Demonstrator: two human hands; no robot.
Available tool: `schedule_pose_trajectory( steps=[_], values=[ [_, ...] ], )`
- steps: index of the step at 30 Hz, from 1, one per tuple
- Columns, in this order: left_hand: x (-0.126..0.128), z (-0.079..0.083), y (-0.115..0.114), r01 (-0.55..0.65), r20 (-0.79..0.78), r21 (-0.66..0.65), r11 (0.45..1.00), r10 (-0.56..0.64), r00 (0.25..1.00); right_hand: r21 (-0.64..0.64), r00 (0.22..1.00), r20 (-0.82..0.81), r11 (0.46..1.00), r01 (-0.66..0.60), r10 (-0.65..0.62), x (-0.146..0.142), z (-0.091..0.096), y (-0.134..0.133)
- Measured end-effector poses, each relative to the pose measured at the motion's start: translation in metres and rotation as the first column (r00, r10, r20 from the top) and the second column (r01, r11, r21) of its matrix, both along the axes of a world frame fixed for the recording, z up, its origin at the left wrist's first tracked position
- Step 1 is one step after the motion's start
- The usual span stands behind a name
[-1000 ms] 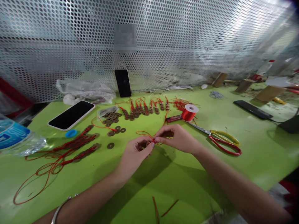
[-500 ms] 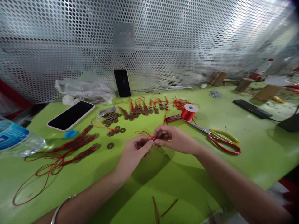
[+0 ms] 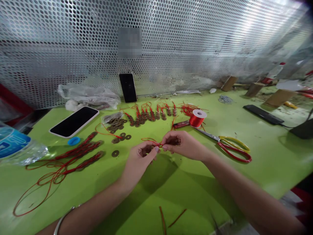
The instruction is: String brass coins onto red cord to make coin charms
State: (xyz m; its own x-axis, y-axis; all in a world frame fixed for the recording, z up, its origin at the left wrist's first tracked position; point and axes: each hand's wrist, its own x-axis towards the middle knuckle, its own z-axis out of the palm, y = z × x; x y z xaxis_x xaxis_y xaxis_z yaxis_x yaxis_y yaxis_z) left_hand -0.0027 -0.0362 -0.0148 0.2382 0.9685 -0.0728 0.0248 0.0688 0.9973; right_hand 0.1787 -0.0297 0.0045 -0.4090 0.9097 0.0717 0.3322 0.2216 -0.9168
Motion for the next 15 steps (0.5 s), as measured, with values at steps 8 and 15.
schedule_pose_trajectory(
  steps=[8, 15],
  values=[
    [-0.0017, 0.0046, -0.0008, -0.049, 0.084, -0.067, 0.997, 0.054, 0.995, 0.382, 0.983, 0.168, 0.924, 0.001, -0.070, -0.0001, 0.0091, -0.0032],
    [-0.0005, 0.0071, -0.0020, 0.148, 0.365, -0.188, 0.971, -0.071, 0.928, 0.646, 0.980, 0.193, 0.759, -0.085, -0.054, 0.0003, 0.0051, -0.0051]
  ],
)
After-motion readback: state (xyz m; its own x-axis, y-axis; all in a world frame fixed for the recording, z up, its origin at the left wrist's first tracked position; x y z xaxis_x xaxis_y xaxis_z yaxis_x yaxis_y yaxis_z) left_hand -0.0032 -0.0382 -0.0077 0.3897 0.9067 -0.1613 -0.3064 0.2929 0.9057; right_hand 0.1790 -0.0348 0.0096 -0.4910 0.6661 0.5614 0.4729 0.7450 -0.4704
